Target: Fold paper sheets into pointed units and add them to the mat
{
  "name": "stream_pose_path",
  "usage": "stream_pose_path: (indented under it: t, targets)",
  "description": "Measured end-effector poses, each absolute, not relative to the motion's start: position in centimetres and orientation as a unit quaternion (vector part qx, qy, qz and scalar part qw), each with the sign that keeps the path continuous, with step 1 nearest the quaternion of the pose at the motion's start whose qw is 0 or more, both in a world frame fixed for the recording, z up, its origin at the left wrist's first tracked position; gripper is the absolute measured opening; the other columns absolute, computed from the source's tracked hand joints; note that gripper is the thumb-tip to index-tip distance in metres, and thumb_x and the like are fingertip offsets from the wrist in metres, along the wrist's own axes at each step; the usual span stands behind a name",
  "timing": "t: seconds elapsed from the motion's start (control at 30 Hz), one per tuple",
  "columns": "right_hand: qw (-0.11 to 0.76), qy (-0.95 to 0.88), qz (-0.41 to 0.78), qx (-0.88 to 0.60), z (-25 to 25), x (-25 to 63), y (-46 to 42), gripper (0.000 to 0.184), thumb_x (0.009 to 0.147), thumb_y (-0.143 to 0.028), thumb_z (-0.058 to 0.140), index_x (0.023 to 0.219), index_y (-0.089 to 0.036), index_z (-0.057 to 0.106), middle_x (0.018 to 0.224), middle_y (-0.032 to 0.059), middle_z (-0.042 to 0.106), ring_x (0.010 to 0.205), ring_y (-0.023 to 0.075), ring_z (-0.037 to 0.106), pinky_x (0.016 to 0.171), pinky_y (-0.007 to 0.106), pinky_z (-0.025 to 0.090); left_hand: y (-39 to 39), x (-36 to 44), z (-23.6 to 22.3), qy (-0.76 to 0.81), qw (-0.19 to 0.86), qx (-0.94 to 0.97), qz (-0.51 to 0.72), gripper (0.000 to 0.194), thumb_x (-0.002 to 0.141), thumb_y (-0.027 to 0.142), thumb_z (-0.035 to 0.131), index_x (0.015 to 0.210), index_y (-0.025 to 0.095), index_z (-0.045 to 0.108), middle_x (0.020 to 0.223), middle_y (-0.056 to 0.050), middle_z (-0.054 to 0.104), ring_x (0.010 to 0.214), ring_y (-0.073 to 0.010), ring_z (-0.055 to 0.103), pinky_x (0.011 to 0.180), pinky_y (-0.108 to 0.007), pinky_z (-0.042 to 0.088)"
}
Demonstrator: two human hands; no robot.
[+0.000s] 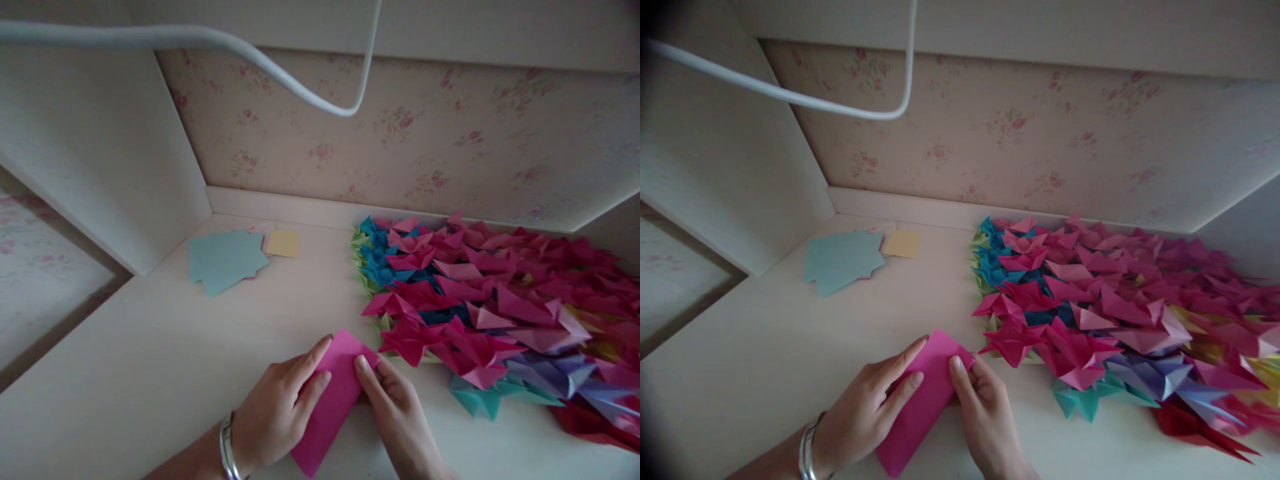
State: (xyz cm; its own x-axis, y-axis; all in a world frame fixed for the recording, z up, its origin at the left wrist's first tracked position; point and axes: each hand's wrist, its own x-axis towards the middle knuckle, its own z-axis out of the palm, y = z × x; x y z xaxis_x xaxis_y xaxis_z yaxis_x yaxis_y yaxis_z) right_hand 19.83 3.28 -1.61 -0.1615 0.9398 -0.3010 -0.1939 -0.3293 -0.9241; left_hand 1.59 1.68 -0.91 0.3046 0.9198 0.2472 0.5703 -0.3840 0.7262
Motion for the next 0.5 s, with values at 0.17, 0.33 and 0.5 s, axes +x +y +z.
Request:
stream_pose_path:
  t: [0.17, 0.33, 0.5]
  targets:
    - [0.448, -0.349, 0.668, -0.481, -1.68, 19.95, 3.21, 0.042, 0.083, -0.058, 0.067, 0.069, -0.020, 0.058, 0.060, -0.0021, 0.057, 0.056, 0.0168, 0.055, 0.054, 0.025, 0.045, 1.62, 1.53, -0.93, 0.487, 0.264, 0.762, 0.336, 0.049, 0.102, 0.020, 0.041, 0.151, 0.025, 0.037, 0.133, -0.008, 0.067, 0.117, -0.0188, 0.067, 0.105, -0.032, 0.051]
    - [0.472, -0.330, 0.676, -0.460, -2.09, 20.12, 3.10, 0.040, 0.083, -0.057, 0.068, 0.071, -0.020, 0.057, 0.063, -0.0015, 0.059, 0.056, 0.0168, 0.056, 0.051, 0.025, 0.045, 1.69, 1.53, -0.97, 0.482, 0.258, 0.769, 0.331, 0.050, 0.103, 0.019, 0.040, 0.152, 0.025, 0.035, 0.135, -0.008, 0.066, 0.117, -0.0182, 0.067, 0.105, -0.031, 0.050]
    - [0.472, -0.347, 0.655, -0.477, -2.15, 20.20, 3.17, 0.042, 0.082, -0.058, 0.068, 0.070, -0.018, 0.060, 0.062, -0.0012, 0.056, 0.057, 0.0161, 0.054, 0.051, 0.025, 0.044, 1.78, 1.53, -1.19, 0.480, 0.257, 0.766, 0.341, 0.048, 0.102, 0.019, 0.042, 0.150, 0.025, 0.038, 0.133, -0.008, 0.067, 0.118, -0.0179, 0.066, 0.103, -0.029, 0.051]
